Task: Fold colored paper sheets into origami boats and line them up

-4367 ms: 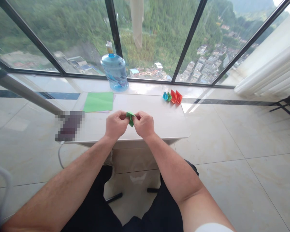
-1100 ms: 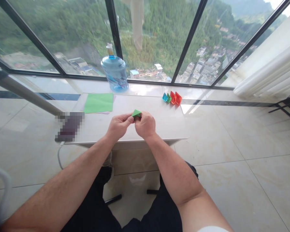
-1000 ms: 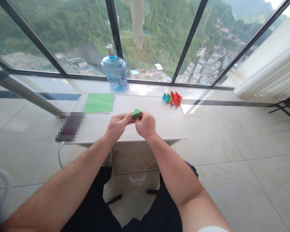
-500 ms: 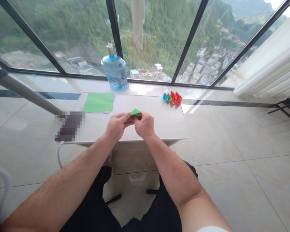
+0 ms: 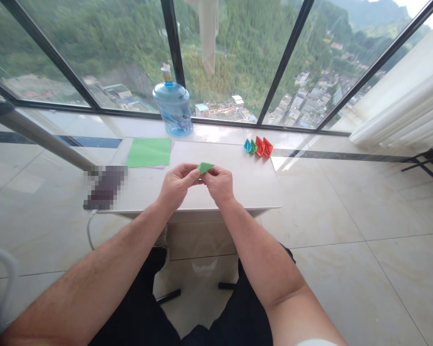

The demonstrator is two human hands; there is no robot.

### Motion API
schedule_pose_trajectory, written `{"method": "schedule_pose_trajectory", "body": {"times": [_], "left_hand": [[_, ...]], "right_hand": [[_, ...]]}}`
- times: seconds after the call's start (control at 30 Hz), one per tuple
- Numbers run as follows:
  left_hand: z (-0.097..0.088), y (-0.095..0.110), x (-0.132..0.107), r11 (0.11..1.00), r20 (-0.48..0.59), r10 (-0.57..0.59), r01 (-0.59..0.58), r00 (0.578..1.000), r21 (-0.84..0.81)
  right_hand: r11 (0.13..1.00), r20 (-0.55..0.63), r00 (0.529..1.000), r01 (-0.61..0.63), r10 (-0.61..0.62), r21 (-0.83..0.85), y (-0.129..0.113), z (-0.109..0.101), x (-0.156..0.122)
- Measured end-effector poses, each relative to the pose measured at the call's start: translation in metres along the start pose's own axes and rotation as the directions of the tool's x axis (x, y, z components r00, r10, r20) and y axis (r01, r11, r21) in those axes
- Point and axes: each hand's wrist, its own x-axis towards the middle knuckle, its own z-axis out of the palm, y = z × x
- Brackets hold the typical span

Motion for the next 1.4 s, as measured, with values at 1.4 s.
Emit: {"method": "schedule_pose_trajectory", "body": {"times": [1.4], "left_hand": [[-0.015, 0.015, -0.001, 0.980, -0.020, 0.077, -0.072, 0.997, 0.184]], "right_hand": [[0.967, 0.186, 0.962, 0.224, -0.198, -0.126, -0.008, -0.027, 0.006]]}}
